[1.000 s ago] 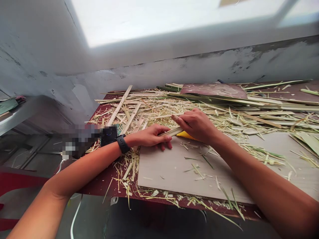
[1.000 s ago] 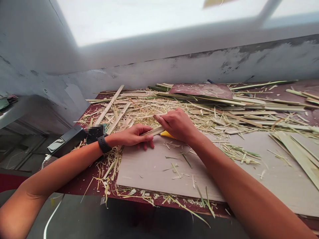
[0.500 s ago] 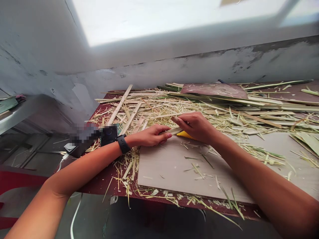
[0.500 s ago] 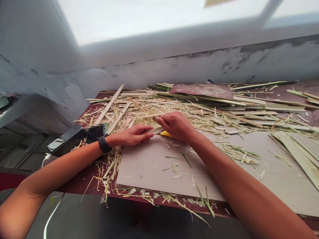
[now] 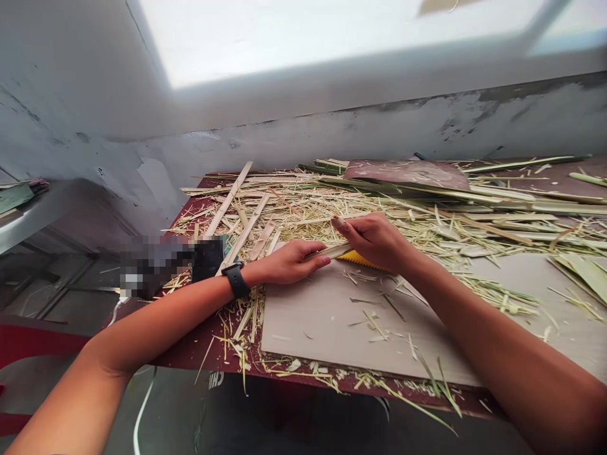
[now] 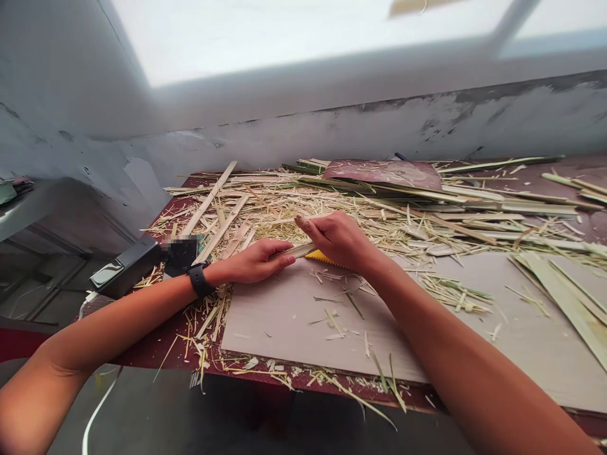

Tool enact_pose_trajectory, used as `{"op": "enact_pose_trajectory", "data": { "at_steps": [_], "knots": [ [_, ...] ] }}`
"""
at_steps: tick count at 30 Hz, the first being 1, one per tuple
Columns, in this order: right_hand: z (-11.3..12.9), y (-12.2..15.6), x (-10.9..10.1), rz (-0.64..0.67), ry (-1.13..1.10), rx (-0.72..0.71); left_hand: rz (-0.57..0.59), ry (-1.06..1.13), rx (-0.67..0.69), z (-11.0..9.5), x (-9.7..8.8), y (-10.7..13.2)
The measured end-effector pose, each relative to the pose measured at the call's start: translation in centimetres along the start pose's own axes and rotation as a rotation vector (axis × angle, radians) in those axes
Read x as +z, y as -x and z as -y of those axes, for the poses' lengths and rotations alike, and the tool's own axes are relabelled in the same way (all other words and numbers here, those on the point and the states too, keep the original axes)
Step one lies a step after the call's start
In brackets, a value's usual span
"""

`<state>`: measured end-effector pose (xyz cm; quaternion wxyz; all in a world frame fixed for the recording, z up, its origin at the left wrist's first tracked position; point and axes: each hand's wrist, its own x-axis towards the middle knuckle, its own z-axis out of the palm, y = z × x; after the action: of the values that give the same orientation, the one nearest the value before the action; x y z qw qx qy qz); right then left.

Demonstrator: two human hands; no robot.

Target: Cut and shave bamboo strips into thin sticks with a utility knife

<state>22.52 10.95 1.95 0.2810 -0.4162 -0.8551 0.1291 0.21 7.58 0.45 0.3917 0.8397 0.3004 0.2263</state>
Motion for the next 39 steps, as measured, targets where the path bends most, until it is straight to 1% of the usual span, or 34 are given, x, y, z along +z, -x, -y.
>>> {"op": "enact_pose_trajectory", "data": {
  "at_steps": [8,19,24,31,39],
  "knots": [
    [-0.1,-0.1,0.1,0.016,0.010,0.007,0.010,-0.021,0.043,0.3,0.0,0.1],
    [-0.6,0.0,-0.2,0.036,-0.050,0.056,-0.004,-0.048,0.008,0.4,0.2,0.1],
    [-0.3,-0.1,-0.1,0.033,-0.087,0.003,-0.009,0.000,-0.008,0.1,0.1,0.1],
    [0.5,-0.1,-0.5,0.017,-0.098,-0.080,0.056,0.146,-0.077,-0.2,-0.2,0.0],
    [0.9,-0.1,-0.7,0.011,-0.094,-0.083,0.048,0.149,-0.092,-0.2,-0.2,0.0]
  ]
}}
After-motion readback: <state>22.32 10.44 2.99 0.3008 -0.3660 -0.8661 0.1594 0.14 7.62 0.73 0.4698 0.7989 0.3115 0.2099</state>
